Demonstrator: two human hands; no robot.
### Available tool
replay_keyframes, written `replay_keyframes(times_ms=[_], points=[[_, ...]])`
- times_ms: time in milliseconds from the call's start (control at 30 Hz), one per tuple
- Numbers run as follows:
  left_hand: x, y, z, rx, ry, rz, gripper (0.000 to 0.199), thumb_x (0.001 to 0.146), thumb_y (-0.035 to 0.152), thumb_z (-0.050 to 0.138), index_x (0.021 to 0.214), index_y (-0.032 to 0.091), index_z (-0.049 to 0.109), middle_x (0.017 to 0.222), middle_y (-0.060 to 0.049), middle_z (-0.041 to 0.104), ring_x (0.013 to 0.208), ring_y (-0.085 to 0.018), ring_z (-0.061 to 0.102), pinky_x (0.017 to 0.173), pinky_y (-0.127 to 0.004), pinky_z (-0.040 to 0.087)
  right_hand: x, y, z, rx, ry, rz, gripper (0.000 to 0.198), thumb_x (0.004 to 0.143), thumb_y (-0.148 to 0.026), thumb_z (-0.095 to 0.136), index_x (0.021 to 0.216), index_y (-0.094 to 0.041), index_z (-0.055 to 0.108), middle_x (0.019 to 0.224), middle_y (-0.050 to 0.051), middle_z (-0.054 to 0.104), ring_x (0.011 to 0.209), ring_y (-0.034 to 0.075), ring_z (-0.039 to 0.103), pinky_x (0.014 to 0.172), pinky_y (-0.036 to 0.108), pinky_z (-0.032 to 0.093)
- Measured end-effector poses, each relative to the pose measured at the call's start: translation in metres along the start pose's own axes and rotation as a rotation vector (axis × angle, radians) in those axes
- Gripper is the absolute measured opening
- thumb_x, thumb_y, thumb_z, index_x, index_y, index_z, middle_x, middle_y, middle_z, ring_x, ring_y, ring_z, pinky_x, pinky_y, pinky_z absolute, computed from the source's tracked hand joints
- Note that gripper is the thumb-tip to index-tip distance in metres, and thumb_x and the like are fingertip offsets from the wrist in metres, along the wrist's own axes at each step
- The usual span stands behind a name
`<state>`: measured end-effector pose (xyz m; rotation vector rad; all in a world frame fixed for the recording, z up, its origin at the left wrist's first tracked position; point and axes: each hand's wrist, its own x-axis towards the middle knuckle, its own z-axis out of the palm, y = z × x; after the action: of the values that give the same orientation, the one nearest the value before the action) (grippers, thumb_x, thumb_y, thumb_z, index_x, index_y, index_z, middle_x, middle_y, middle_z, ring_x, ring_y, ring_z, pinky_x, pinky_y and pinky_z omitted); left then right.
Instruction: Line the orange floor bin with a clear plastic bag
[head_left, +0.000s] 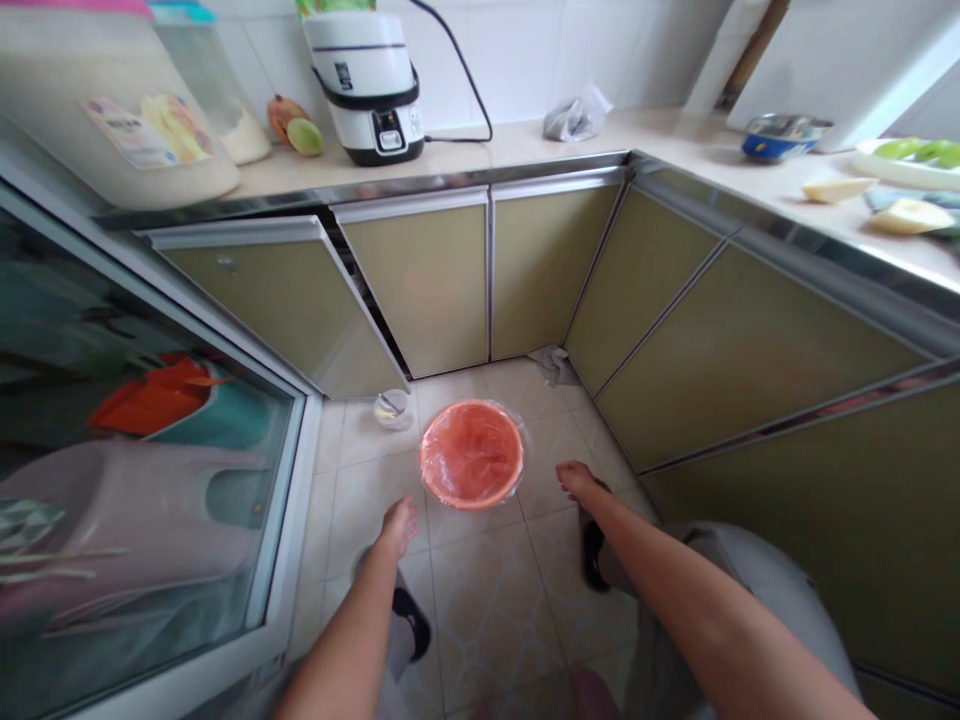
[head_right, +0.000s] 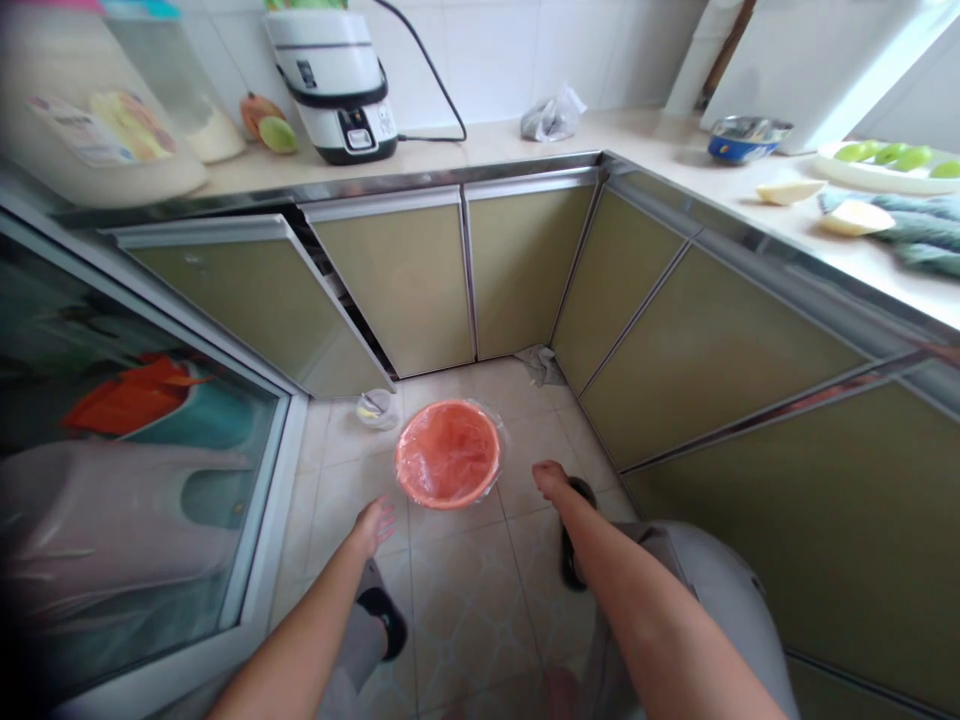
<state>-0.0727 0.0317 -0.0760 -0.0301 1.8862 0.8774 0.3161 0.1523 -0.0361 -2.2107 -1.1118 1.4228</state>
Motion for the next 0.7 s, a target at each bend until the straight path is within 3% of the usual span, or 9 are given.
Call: replay_keyframes(times_ms=[100, 200, 300, 400, 500, 600, 700], points=[[0.026, -0.004, 0.014, -0.051, -0.037, -0.048, 0.039, 0.095, 0.044, 0.056, 0.131, 0.028, 0.06, 0.128, -0.013, 0.068, 0.116, -0.029, 0.068, 0.095, -0.04, 0.053, 0.023, -0.015, 0.011, 0.053, -0.007, -0.01, 0.024, 0.091, -0.027, 0.056, 0.11, -0.019, 0.07, 0.094, 0.006, 0.072, 0.071, 0.015, 0.063, 0.056, 0.023, 0.045], [0.046, -0.002, 0.029, -0.098, -0.062, -0.086, 0.039, 0.099, 0.047, 0.049, 0.132, 0.028, 0.059, 0.118, -0.01, 0.07, 0.099, -0.024, 0.07, 0.088, -0.039, 0.055, 0.046, -0.037, 0.022, 0.124, 0.005, -0.044, 0.039, 0.09, -0.025, 0.055, 0.128, -0.021, 0.067, 0.113, 0.009, 0.073, 0.089, 0.018, 0.067, 0.067, 0.024, 0.049], [0.059, 0.002, 0.042, -0.157, -0.13, -0.091, 0.033, 0.098, 0.047, 0.051, 0.12, 0.026, 0.065, 0.102, -0.006, 0.072, 0.081, -0.02, 0.068, 0.076, -0.033, 0.056, 0.058, -0.05, 0.033, 0.189, -0.011, -0.044, 0.05, 0.087, -0.022, 0.058, 0.136, -0.022, 0.064, 0.13, 0.012, 0.07, 0.109, 0.022, 0.066, 0.082, 0.029, 0.051], [0.064, 0.006, 0.053, -0.273, -0.267, -0.09, 0.028, 0.094, 0.044, 0.058, 0.107, 0.021, 0.069, 0.093, -0.006, 0.073, 0.074, -0.02, 0.068, 0.066, -0.031, 0.055, 0.062, -0.053, 0.044, 0.208, -0.073, -0.007, 0.045, 0.085, -0.025, 0.062, 0.13, -0.024, 0.068, 0.14, 0.011, 0.066, 0.119, 0.024, 0.063, 0.089, 0.031, 0.049], [0.065, 0.01, 0.059, -0.364, -0.352, -0.076, 0.024, 0.089, 0.038, 0.064, 0.099, 0.018, 0.07, 0.088, -0.008, 0.073, 0.072, -0.021, 0.068, 0.064, -0.031, 0.055, 0.062, -0.053, 0.053, 0.219, -0.136, -0.022, 0.025, 0.084, -0.029, 0.065, 0.106, -0.023, 0.073, 0.126, 0.009, 0.073, 0.111, 0.023, 0.064, 0.086, 0.03, 0.048], [0.065, 0.014, 0.06, -0.386, -0.267, -0.033, 0.016, 0.085, 0.031, 0.068, 0.09, 0.016, 0.068, 0.079, -0.005, 0.07, 0.064, -0.019, 0.065, 0.06, -0.029, 0.052, 0.061, -0.055, 0.057, 0.232, -0.124, -0.066, 0.011, 0.079, -0.03, 0.065, 0.083, -0.021, 0.07, 0.094, 0.005, 0.074, 0.088, 0.019, 0.063, 0.075, 0.028, 0.046], [0.063, 0.021, 0.055, -0.408, -0.158, 0.049, 0.015, 0.082, 0.03, 0.071, 0.087, 0.017, 0.065, 0.072, -0.001, 0.066, 0.059, -0.015, 0.061, 0.056, -0.025, 0.047, 0.06, -0.06, 0.056, 0.243, -0.023, -0.134, 0.012, 0.075, -0.031, 0.062, 0.069, -0.021, 0.061, 0.068, -0.001, 0.061, 0.067, 0.016, 0.052, 0.062, 0.027, 0.038]])
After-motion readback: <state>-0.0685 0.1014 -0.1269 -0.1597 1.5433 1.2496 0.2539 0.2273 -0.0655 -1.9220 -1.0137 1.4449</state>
